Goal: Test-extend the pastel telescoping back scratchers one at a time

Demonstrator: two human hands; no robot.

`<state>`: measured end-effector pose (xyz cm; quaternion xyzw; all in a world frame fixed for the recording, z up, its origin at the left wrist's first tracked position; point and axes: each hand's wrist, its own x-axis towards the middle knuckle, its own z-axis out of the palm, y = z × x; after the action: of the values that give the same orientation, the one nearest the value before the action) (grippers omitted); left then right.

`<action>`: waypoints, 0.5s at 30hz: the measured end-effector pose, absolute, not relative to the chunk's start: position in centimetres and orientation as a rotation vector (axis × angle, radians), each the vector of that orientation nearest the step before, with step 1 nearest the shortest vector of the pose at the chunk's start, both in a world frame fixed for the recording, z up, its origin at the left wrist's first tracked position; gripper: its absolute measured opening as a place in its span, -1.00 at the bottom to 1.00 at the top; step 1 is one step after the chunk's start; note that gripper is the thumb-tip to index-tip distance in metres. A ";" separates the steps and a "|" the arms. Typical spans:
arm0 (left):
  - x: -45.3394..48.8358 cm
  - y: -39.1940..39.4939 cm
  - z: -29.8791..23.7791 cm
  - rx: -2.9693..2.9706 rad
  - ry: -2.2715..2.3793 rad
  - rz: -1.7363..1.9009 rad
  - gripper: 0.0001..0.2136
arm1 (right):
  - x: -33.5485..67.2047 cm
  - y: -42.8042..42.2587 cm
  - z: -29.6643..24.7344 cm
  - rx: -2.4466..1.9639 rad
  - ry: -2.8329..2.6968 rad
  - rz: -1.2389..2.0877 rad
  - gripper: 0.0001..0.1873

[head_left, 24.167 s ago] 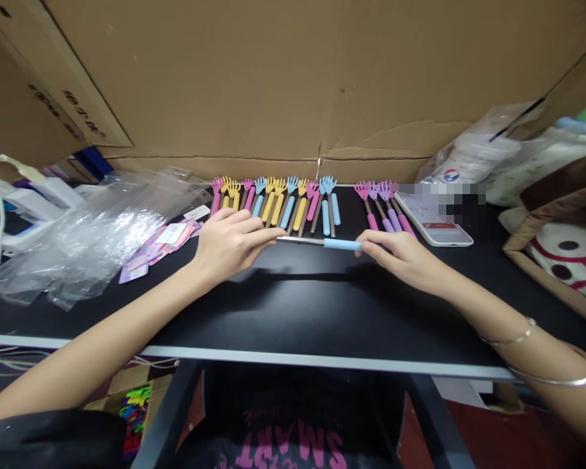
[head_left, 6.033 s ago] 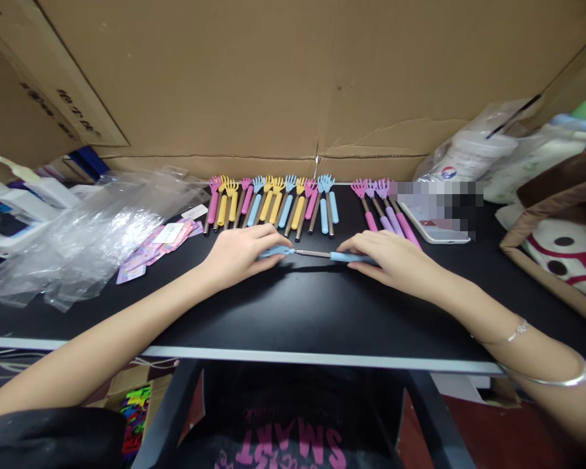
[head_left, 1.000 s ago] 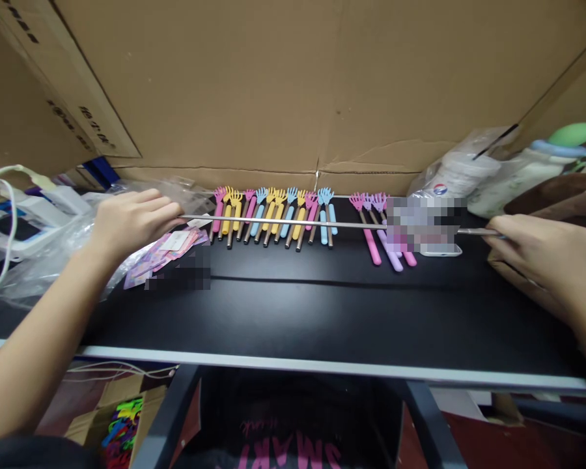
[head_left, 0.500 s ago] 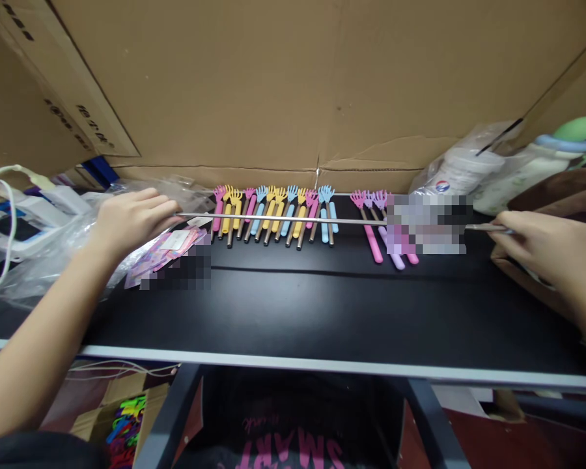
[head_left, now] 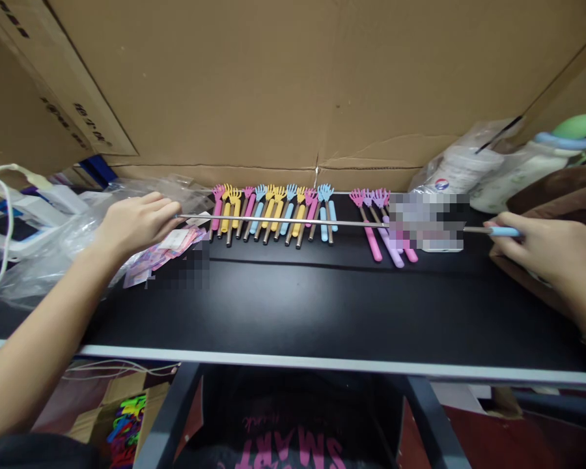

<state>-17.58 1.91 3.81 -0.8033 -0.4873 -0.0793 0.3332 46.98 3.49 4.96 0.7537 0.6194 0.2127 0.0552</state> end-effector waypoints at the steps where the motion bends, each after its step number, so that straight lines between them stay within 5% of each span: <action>1: -17.5 1.9 3.8 -2.137 -1.310 -0.246 -0.68 | 46.8 3.4 4.9 2.276 1.898 0.664 -0.67; 15: -8.3 2.2 2.5 -2.275 -1.010 -0.251 -0.65 | 35.0 1.2 4.2 1.891 2.244 0.644 -0.69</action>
<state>-8.34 2.16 2.48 -0.8632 -0.3832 -0.0953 0.3146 35.02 1.20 4.19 0.6279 0.7452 0.2137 0.0687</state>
